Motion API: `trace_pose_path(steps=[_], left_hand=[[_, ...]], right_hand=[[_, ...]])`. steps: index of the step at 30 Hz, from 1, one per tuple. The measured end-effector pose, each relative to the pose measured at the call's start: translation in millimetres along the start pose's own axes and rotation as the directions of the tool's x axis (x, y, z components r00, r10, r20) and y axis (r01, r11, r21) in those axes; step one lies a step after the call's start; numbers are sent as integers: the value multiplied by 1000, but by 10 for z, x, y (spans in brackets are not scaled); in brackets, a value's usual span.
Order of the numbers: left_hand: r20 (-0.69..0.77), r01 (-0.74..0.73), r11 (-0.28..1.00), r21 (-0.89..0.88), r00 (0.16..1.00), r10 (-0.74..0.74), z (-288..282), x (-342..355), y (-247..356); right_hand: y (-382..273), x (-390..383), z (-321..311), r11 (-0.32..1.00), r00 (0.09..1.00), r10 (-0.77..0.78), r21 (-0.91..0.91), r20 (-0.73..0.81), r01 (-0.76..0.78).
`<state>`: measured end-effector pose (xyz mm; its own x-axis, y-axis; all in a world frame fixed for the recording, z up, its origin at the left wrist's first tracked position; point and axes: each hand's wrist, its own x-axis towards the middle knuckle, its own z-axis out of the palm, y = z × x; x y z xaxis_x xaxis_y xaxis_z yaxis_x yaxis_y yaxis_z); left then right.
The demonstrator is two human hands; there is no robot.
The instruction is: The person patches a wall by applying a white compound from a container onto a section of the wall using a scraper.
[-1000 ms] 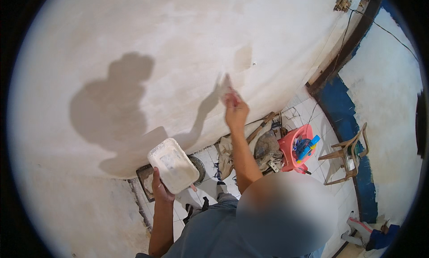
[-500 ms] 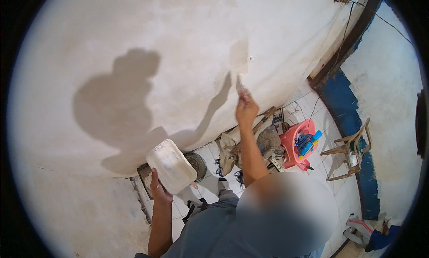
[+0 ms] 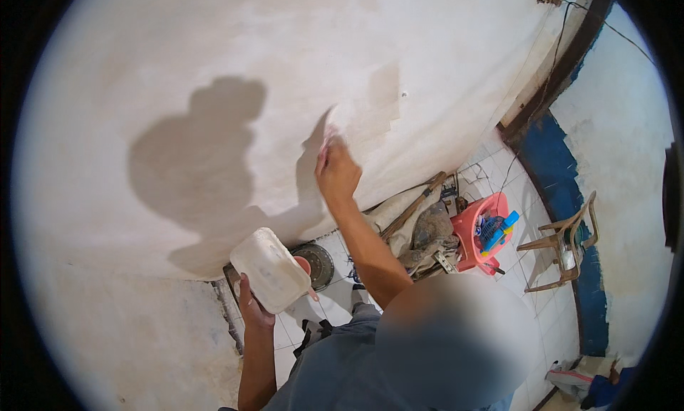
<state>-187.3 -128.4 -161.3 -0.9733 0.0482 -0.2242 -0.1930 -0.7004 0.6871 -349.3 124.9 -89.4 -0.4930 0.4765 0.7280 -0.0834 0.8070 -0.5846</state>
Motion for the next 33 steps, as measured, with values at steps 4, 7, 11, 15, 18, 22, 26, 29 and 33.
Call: trace_pose_path(steps=[4,7,11,15,18,22,26,29,33], left_hand=[[18,-23,998,-54,1000,24,7,-10,12],[23,-35,998,-55,999,36,13,-95,43],[-25,-35,998,-55,999,34,53,-190,33],[-44,-26,998,-57,999,23,-38,-227,13],[-61,-28,998,-53,998,25,-11,-229,-7],[-26,-25,997,-67,999,23,36,-254,7],[-2,-24,998,-59,1000,24,120,-253,-14],[-5,5,999,-47,1000,-5,71,-257,-13],[-8,-30,999,-35,1000,29,95,-199,-10]], right_hand=[[628,-269,-114,897,987,162,419,-12,-143],[1568,22,-384,806,885,457,377,94,-456],[2210,610,-452,811,851,510,396,-121,-430],[1051,440,-235,966,948,259,46,-185,-255],[503,-10,-362,978,992,97,193,-82,-80],[933,-22,-570,934,958,271,269,-99,-236],[1251,562,-460,949,876,309,177,-370,-260],[694,334,-29,954,970,238,-176,-53,-243],[1189,-277,-160,977,974,-118,156,-193,149]])
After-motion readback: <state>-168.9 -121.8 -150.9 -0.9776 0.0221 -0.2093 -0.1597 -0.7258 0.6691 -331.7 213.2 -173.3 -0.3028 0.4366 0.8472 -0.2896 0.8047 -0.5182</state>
